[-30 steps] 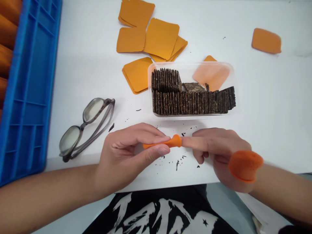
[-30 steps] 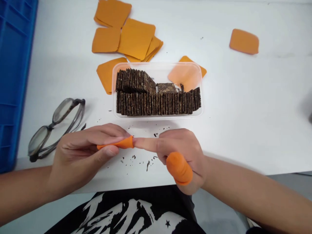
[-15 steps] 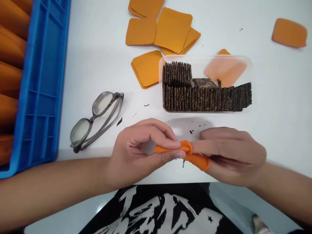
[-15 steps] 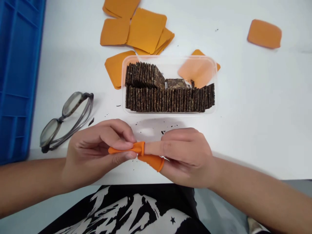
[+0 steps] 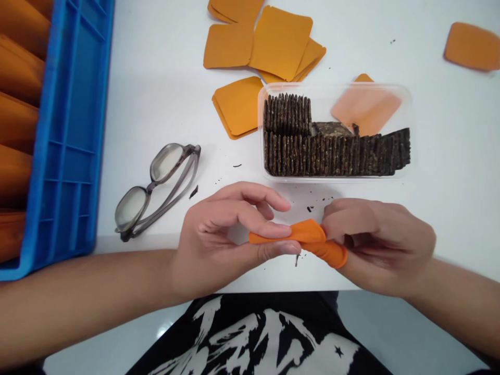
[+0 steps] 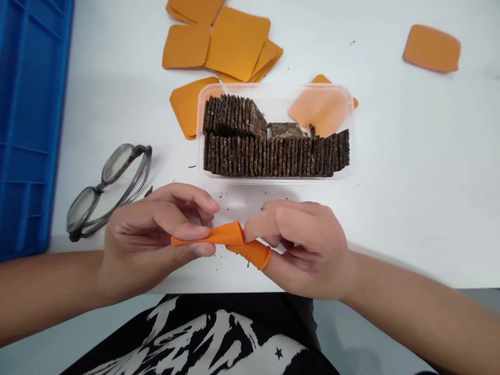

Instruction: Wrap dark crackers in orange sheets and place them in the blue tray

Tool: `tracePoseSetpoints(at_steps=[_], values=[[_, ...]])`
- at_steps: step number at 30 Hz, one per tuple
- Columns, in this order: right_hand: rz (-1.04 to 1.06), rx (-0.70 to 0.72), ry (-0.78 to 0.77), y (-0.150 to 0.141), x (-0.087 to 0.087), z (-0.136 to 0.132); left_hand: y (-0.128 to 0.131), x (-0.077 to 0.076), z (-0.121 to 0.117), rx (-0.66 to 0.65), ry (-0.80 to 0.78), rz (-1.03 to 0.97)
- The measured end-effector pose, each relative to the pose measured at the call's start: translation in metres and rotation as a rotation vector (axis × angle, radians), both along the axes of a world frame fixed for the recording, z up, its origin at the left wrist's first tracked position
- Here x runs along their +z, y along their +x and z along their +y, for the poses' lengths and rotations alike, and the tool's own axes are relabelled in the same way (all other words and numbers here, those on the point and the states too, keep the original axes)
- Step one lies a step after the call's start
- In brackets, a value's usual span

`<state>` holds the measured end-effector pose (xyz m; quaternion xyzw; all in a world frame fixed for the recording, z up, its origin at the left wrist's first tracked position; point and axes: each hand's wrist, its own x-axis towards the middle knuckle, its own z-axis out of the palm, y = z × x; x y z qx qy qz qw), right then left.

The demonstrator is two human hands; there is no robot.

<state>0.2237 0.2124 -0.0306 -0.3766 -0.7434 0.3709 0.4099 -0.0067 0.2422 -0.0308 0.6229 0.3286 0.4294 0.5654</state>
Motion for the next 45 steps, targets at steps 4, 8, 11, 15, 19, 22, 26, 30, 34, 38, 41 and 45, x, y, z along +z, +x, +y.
tracePoseSetpoints(at_steps=[4, 8, 11, 15, 19, 22, 26, 30, 34, 38, 41, 45], values=[[0.003, 0.011, -0.028, -0.0007, 0.0019, -0.0003, 0.001, 0.0009, -0.0011, 0.0, -0.036, -0.01], [0.019, 0.034, -0.052, 0.0009, 0.0009, -0.0014, 0.0015, 0.0009, -0.0013, -0.008, -0.012, -0.005], [0.023, 0.044, -0.03, 0.0023, -0.0005, -0.0017, 0.0021, -0.0019, -0.0009, -0.017, 0.011, -0.028], [0.013, 0.052, 0.02, 0.0041, 0.0004, -0.0007, 0.0034, -0.0065, -0.0006, -0.015, 0.039, -0.058], [-0.038, 0.082, 0.017, 0.0031, 0.0039, 0.0001, 0.0032, -0.0075, -0.0003, -0.101, 0.095, 0.0], [-0.018, 0.046, 0.003, 0.0003, 0.0044, 0.0, 0.0026, -0.0079, -0.0006, -0.167, 0.111, 0.026], [-0.061, 0.081, 0.06, -0.0013, 0.0036, 0.0, 0.0027, -0.0081, -0.0012, -0.185, 0.088, 0.06], [-0.139, 0.088, 0.106, -0.0005, 0.004, -0.0022, 0.0038, -0.006, -0.0005, -0.147, 0.089, 0.06], [-0.168, 0.066, 0.131, 0.0008, 0.0038, -0.0056, 0.0046, -0.0036, 0.0004, -0.141, 0.065, -0.003], [-0.195, 0.095, 0.133, 0.0026, 0.0032, -0.0067, 0.0048, -0.0027, 0.0001, -0.136, 0.047, -0.014], [-0.187, 0.129, 0.103, 0.0051, 0.0035, -0.0062, 0.0044, -0.0031, -0.0012, -0.123, 0.039, -0.007], [-0.076, 0.2, -0.068, 0.0079, 0.0054, -0.0042, 0.0029, -0.0041, -0.0034, -0.063, -0.052, -0.008]])
